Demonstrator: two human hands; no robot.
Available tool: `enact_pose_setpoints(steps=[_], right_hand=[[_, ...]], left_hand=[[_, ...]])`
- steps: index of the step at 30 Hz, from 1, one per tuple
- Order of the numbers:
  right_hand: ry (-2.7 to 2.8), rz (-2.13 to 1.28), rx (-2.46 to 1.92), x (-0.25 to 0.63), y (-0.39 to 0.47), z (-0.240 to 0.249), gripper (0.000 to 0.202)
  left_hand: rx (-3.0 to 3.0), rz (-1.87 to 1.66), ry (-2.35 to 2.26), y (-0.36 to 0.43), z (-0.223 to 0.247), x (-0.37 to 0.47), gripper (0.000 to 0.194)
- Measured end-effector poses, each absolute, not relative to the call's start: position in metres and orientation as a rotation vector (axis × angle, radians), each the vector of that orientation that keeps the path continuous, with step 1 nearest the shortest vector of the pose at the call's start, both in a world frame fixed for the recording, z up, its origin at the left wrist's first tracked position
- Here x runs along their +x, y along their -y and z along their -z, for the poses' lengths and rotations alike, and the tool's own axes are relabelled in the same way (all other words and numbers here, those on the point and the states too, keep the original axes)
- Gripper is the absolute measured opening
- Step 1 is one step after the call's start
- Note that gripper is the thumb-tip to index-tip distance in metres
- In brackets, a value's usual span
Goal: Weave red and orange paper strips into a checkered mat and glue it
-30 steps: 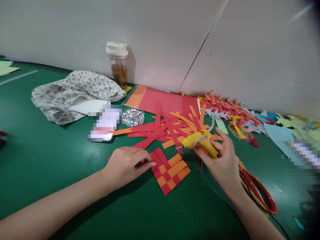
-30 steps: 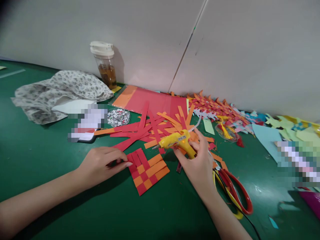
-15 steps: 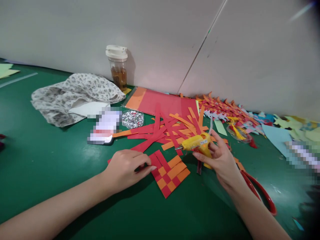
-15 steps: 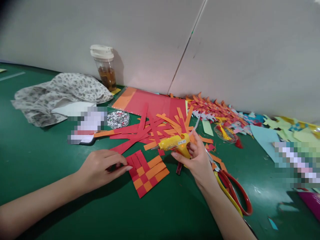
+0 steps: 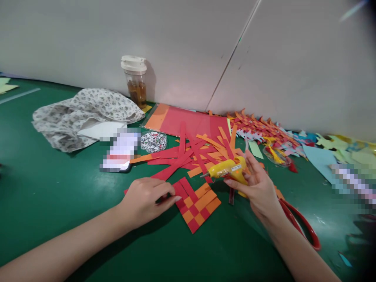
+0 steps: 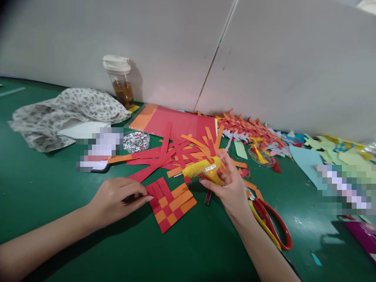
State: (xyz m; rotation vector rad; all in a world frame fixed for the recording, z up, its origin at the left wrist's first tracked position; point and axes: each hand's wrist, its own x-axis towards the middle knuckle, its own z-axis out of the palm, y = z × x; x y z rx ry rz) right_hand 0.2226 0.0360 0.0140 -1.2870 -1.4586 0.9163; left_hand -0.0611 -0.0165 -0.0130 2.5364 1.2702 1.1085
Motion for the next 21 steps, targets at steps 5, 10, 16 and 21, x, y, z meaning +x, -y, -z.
enact_pose_setpoints(steps=[5, 10, 16, 21], right_hand=[[1.48, -0.817, -1.302, 0.2235, -0.0359, -0.0137, 0.092], [1.517, -0.703, -1.333, 0.2229, -0.0357, -0.0147, 0.089], [1.509, -0.694, -1.339, 0.2215, -0.0351, -0.0147, 0.087], [1.469, -0.865, -1.314, 0.2216, -0.0328, -0.0182, 0.084]], left_hand=[[2.534, -1.098, -1.269, 0.0171, 0.0121, -0.0609, 0.013], [2.546, -1.094, -1.276, 0.0166, 0.0111, -0.0604, 0.013], [2.554, -1.082, -1.287, 0.017, 0.0122, -0.0612, 0.014], [2.548, -1.046, -1.301, 0.0178, 0.0121, -0.0615, 0.013]])
